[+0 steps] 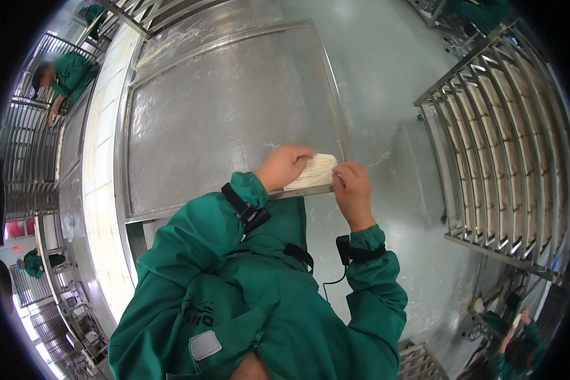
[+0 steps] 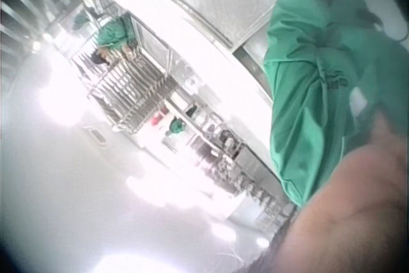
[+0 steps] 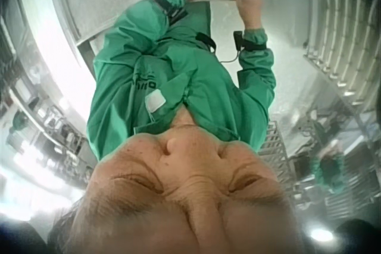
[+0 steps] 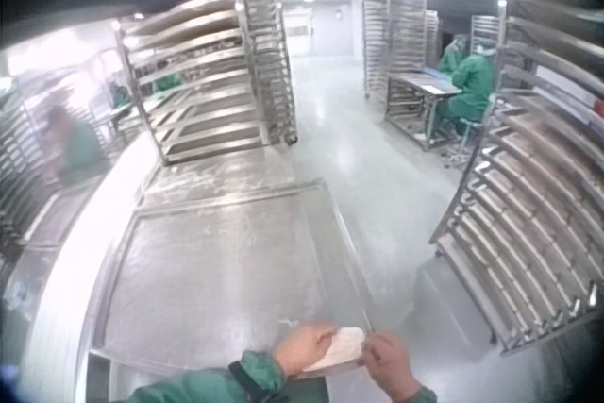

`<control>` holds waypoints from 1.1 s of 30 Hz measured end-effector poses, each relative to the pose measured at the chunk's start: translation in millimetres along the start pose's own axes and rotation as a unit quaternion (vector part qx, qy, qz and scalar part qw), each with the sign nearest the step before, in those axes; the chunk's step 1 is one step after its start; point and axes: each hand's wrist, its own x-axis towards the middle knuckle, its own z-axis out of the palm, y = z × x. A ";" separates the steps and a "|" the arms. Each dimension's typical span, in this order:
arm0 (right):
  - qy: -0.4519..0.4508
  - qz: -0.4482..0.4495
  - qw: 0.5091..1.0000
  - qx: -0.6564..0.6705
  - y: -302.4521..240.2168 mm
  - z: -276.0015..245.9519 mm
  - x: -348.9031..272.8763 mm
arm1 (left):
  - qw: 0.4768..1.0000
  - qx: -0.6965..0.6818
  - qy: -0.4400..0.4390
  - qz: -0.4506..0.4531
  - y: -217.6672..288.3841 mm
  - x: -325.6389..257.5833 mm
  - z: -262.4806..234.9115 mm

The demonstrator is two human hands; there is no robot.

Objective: The person repeatedly picks up strands of white noodles from a conveyor, folds them into neat bundles, and places them onto a metal tray. After filling the tray, they carry it to a rolling rack and slide it into place, then retrieve an empty tray to continue.

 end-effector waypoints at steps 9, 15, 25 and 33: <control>-0.106 -0.081 0.982 -0.131 25.2 14.9 16.8 | 0.947 0.217 0.197 0.129 -40.1 -29.0 7.4; -0.075 -0.001 0.996 -0.042 40.6 15.8 8.3 | 0.938 0.189 0.273 0.096 -64.6 -73.9 -58.4; -0.057 0.195 0.979 -0.023 54.0 25.5 4.6 | 0.755 0.219 0.522 -0.330 -240.1 -374.7 -356.8; -0.055 0.196 0.977 -0.068 67.6 23.4 -1.0 | 0.622 0.248 0.441 -0.598 -342.3 -390.9 -510.4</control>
